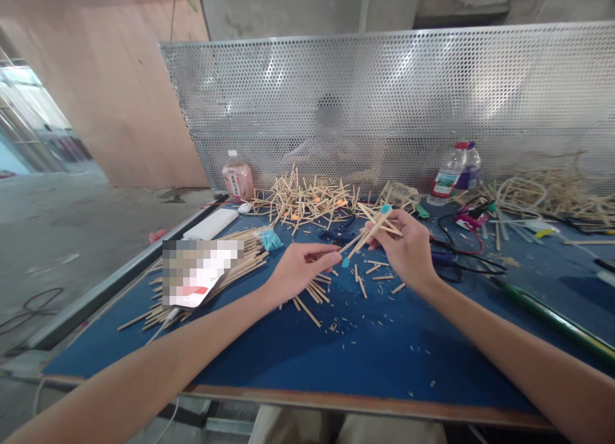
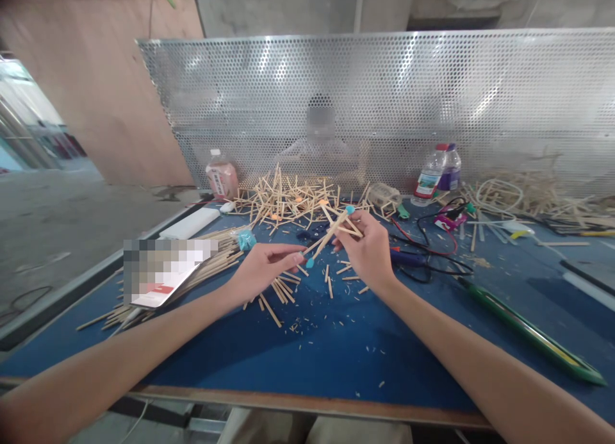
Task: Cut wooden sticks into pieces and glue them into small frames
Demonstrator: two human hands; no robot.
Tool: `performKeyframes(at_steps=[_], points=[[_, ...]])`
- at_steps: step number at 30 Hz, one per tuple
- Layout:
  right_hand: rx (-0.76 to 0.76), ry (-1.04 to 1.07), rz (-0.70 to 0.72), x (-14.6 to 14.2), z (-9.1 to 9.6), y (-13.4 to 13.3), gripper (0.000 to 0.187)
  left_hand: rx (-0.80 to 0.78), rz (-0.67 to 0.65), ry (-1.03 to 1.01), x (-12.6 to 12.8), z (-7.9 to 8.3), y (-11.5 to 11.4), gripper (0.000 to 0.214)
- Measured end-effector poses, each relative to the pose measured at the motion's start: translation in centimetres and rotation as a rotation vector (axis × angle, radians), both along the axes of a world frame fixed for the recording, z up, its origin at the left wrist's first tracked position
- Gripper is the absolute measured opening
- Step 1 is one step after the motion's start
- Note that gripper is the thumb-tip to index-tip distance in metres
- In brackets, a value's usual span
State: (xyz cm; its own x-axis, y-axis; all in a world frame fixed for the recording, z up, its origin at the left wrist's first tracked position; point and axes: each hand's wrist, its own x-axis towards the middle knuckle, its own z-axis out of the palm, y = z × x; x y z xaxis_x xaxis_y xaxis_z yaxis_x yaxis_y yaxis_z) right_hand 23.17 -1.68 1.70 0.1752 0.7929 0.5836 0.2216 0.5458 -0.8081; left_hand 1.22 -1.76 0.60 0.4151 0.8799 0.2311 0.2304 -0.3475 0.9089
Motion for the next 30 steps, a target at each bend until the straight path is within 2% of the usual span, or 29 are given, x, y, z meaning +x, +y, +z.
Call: performKeyframes(at_steps=[4, 11, 16, 22, 30], points=[[0.007, 0.005, -0.001, -0.1, 0.2, -0.2, 0.018, 0.042, 0.001, 0.027, -0.1, 0.0, 0.1, 0.045], [0.039, 0.019, 0.078, -0.5, 0.3, -0.9, 0.016, 0.178, -0.059, 0.139, 0.0, -0.3, 0.3, 0.039], [0.038, 0.004, 0.082, -0.6, 0.3, -1.1, 0.017, 0.285, -0.031, 0.244, 0.1, -0.2, 0.2, 0.041], [-0.058, 0.145, 0.034, 0.0, 0.1, 0.2, 0.018, 0.313, -0.033, 0.118, -0.1, 0.2, -0.2, 0.042], [-0.277, 0.264, 0.150, -0.7, -0.4, 0.6, 0.028, 0.713, 0.021, 0.166, -0.5, 0.4, 0.1, 0.025]])
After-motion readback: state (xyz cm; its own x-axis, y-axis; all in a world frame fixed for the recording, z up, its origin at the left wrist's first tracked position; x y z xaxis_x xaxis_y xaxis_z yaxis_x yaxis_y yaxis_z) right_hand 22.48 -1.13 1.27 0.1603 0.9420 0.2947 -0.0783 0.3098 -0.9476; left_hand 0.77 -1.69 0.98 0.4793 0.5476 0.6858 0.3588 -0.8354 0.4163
